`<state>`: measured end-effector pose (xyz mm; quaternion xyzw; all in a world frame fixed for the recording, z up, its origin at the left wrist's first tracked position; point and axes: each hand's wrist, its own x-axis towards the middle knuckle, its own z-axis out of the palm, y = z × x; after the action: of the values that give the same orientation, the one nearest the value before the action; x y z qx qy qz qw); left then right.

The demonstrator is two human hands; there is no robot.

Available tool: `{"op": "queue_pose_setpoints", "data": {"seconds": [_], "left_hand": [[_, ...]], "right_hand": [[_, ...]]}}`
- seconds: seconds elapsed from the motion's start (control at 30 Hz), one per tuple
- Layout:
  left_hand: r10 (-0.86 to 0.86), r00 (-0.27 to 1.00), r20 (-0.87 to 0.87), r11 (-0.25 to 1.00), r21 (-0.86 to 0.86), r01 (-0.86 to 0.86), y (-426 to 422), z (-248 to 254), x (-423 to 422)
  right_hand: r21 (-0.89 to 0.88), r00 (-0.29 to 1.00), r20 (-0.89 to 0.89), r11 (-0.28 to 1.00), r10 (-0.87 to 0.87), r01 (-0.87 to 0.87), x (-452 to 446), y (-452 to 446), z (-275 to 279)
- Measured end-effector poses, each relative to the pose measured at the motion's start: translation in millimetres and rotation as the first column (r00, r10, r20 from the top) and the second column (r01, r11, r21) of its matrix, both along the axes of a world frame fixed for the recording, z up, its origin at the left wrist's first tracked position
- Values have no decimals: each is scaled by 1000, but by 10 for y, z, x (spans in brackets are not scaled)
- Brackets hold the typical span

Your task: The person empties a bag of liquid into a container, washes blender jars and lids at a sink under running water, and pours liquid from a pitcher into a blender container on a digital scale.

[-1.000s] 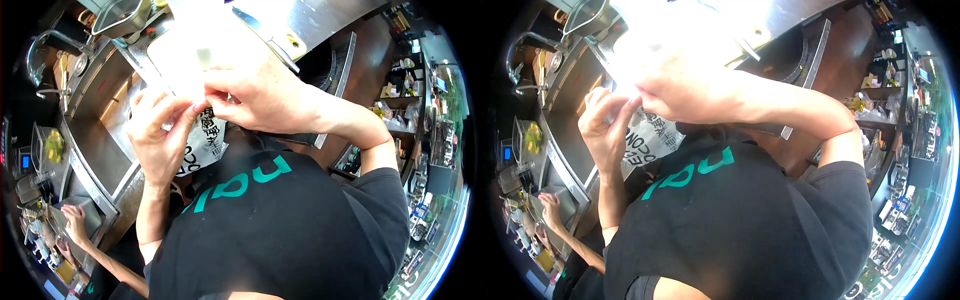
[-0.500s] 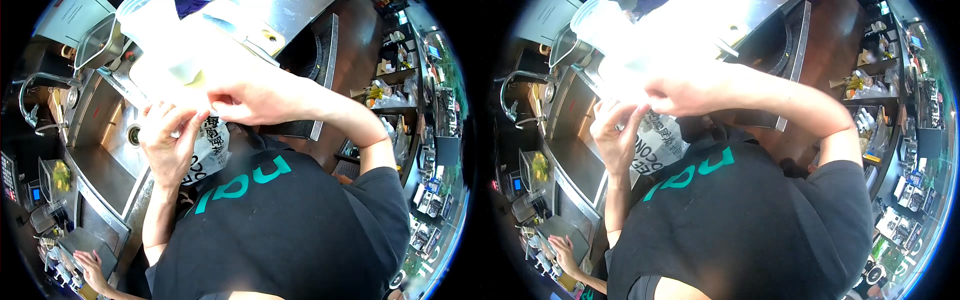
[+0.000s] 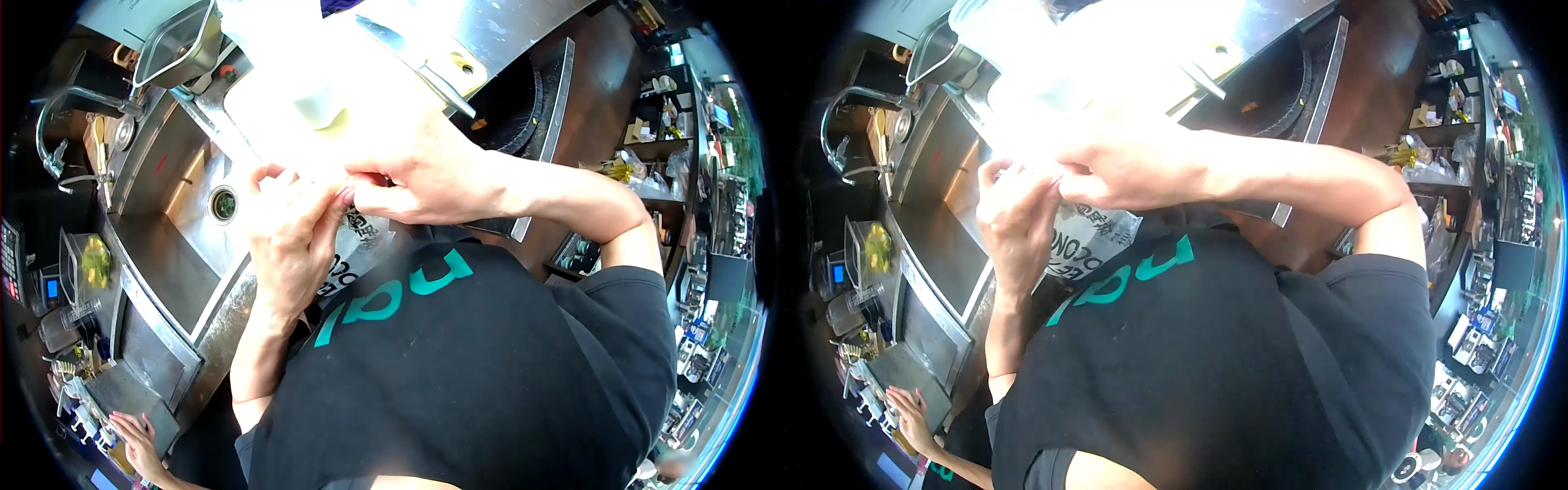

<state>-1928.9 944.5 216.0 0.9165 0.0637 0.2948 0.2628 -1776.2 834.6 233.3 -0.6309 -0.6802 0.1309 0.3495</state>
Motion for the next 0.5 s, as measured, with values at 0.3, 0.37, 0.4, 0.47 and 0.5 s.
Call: {"op": "queue_pose_setpoints", "data": {"seconds": [0.3,0.37,0.4,0.47,0.5], "left_hand": [[0,999,-33,1000,28,1,-12,-190,53],[-46,998,-45,996,-80,42,80,-98,174],[-44,991,-124,990,-140,27,153,-74,168],[-6,1000,11,979,-206,8,220,-86,196],[51,998,19,958,-284,-44,221,-72,203]], "right_hand": [[100,971,-190,981,-142,163,-5,12,-441],[112,993,32,987,-116,112,118,-35,-271],[88,991,59,989,-122,116,157,-39,-173],[205,973,101,961,-209,185,186,-31,-13],[254,963,111,944,-244,210,190,-51,34]]}}
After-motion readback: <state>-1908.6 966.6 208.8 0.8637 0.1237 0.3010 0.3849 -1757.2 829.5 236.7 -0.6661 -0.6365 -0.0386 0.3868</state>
